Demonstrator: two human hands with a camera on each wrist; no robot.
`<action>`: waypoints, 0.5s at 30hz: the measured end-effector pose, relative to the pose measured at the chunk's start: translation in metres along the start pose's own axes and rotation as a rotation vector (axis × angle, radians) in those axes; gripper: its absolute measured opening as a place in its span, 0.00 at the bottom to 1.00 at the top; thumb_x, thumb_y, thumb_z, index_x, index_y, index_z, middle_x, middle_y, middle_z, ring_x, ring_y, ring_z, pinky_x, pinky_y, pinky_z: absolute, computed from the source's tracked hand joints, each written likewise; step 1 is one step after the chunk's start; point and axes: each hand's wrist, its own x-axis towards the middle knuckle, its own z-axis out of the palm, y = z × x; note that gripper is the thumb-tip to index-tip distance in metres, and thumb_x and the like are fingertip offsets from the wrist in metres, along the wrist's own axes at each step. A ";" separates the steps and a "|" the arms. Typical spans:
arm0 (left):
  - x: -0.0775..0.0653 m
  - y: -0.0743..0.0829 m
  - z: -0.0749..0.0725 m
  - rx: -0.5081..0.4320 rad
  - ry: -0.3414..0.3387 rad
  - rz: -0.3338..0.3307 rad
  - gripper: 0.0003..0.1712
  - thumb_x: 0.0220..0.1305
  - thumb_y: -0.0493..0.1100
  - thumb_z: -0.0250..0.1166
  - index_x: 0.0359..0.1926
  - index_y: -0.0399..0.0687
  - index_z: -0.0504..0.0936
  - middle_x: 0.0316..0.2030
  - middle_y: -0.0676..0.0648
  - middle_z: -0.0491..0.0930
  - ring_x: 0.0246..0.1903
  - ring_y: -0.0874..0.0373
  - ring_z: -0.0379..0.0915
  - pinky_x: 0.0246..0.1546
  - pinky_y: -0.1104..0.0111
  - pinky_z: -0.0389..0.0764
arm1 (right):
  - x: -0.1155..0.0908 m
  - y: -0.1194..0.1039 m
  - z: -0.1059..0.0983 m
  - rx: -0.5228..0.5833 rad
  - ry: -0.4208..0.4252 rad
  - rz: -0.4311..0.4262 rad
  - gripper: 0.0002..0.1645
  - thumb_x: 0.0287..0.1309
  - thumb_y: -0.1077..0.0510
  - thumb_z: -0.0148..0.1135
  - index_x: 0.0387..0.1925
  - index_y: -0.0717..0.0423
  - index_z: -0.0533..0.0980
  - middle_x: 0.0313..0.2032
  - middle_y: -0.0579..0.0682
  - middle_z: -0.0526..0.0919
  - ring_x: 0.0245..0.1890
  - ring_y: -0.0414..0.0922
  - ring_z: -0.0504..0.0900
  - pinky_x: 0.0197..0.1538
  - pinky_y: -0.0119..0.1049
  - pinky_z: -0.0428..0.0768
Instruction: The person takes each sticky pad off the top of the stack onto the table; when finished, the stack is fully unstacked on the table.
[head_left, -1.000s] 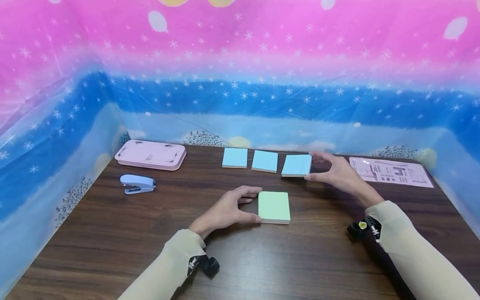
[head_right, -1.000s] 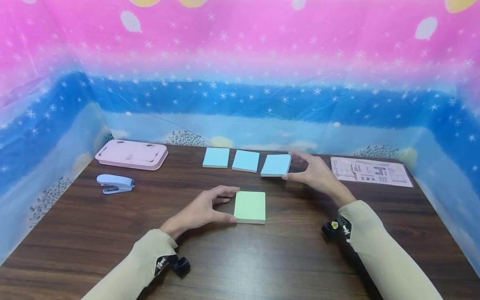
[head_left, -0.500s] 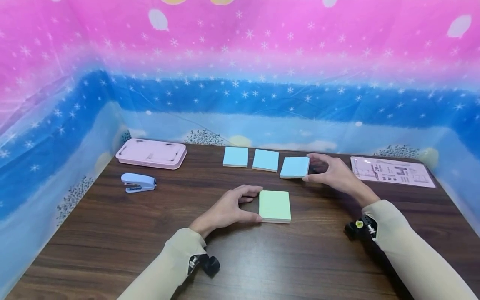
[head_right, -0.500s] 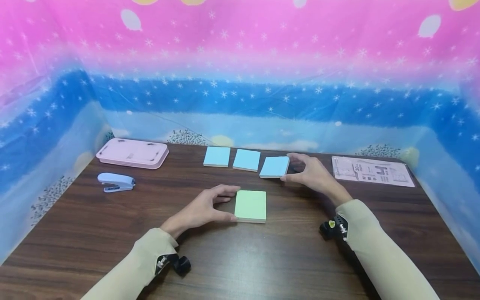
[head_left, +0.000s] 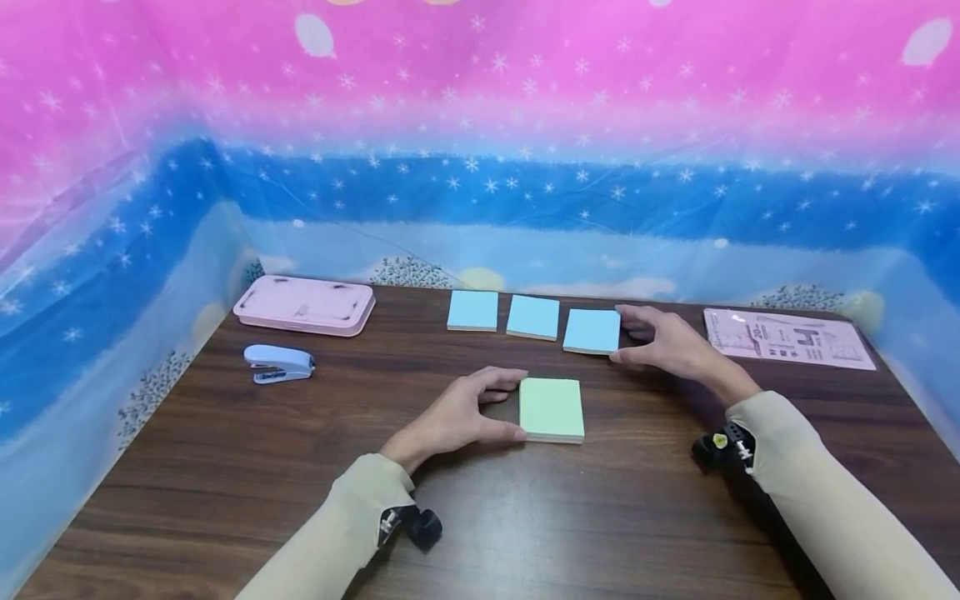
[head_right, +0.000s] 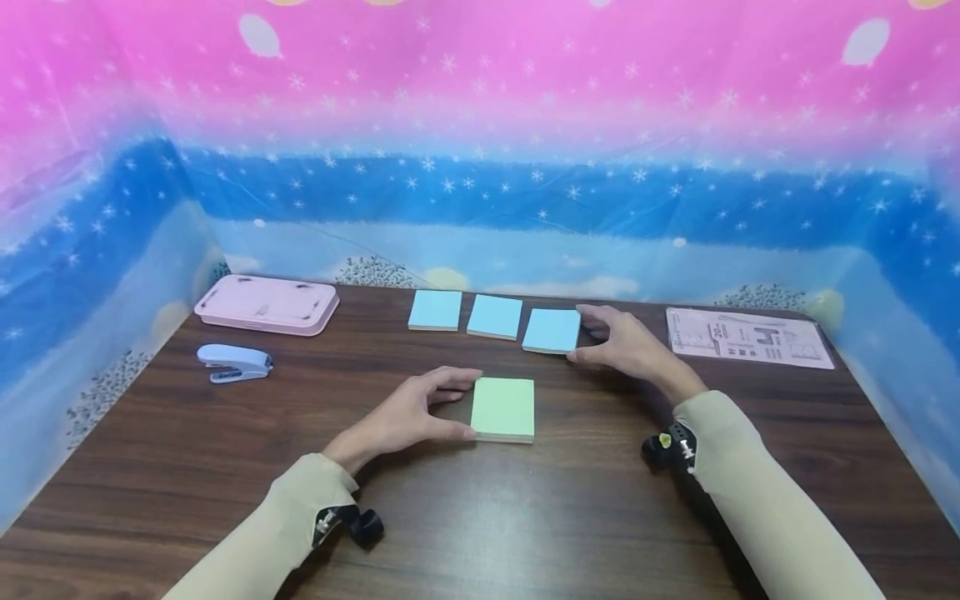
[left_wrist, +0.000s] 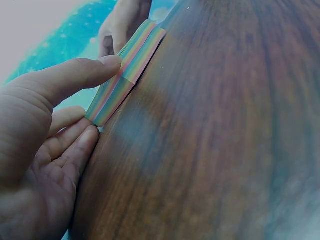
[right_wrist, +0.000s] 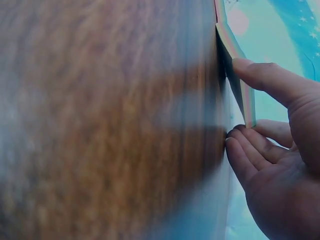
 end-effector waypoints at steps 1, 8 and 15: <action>0.000 0.000 0.000 0.000 0.001 0.000 0.46 0.60 0.44 0.82 0.76 0.48 0.73 0.71 0.49 0.74 0.68 0.50 0.73 0.70 0.59 0.74 | 0.000 0.000 0.000 -0.001 -0.003 -0.003 0.57 0.62 0.43 0.78 0.82 0.57 0.60 0.71 0.67 0.73 0.71 0.64 0.70 0.72 0.65 0.68; -0.001 0.001 0.000 -0.004 0.001 -0.009 0.46 0.60 0.43 0.82 0.77 0.48 0.73 0.71 0.50 0.73 0.68 0.50 0.73 0.70 0.60 0.73 | 0.000 0.000 0.002 -0.007 0.012 -0.003 0.53 0.65 0.47 0.76 0.82 0.60 0.60 0.73 0.67 0.69 0.72 0.65 0.69 0.73 0.65 0.67; -0.001 0.002 0.001 -0.004 0.006 -0.009 0.46 0.60 0.43 0.82 0.77 0.48 0.73 0.71 0.49 0.74 0.68 0.50 0.73 0.70 0.60 0.73 | -0.007 -0.004 0.002 0.014 0.083 -0.007 0.49 0.67 0.47 0.74 0.79 0.62 0.63 0.71 0.68 0.71 0.70 0.67 0.72 0.71 0.65 0.70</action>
